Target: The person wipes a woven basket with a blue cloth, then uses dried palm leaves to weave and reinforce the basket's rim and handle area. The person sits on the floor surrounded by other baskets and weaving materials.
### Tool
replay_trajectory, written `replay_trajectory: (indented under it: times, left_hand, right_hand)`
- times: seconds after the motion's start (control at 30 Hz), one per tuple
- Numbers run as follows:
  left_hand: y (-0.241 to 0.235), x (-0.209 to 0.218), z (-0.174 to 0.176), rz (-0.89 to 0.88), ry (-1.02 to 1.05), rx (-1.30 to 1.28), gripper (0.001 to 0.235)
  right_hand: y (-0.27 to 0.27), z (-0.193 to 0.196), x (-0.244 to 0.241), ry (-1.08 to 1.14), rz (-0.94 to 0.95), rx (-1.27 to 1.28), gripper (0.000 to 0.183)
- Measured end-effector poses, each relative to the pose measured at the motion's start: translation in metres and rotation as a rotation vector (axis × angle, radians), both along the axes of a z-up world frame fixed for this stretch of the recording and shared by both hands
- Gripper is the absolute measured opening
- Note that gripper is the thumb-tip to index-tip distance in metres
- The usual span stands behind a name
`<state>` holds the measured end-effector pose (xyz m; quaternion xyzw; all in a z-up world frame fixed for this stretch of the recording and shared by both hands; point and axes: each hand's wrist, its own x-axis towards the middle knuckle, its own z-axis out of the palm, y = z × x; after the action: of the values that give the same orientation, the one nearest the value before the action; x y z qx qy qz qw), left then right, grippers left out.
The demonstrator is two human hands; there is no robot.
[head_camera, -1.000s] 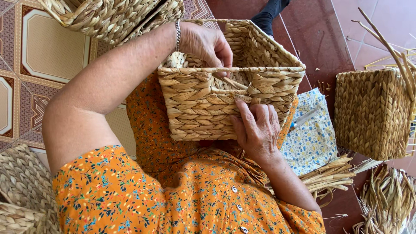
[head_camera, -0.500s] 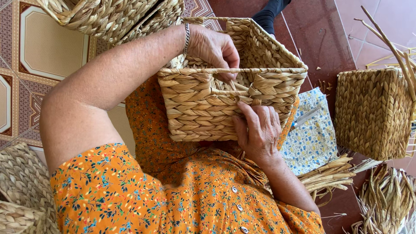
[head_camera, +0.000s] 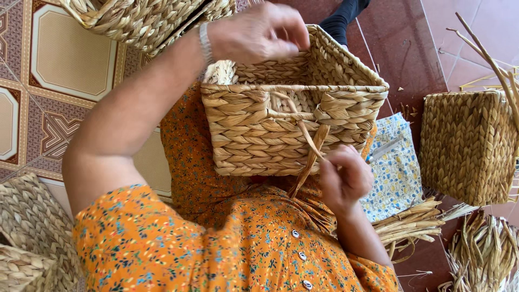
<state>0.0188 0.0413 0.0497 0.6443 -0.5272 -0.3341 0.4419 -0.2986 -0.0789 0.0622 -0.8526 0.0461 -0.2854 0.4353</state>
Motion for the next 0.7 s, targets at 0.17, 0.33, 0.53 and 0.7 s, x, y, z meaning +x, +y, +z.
replay_trajectory:
  times: [0.17, 0.33, 0.53, 0.7]
  left_hand:
    - [0.07, -0.074, 0.028, 0.31, -0.462, -0.432, 0.015]
    - [0.071, -0.154, 0.018, 0.299, -0.562, -0.36, 0.046]
    - [0.058, -0.177, 0.013, 0.448, -0.564, -0.292, 0.063]
    - [0.049, -0.192, 0.01, 0.469, -0.56, -0.368, 0.041]
  right_hand:
    - [-0.001, 0.009, -0.035, -0.247, -0.114, 0.527, 0.012]
    - [-0.013, 0.02, -0.063, -0.347, 0.043, 0.743, 0.017]
    - [-0.003, 0.049, -0.078, -0.591, 0.118, 0.786, 0.015]
    - [0.023, 0.066, -0.049, -0.299, 0.796, 0.465, 0.013]
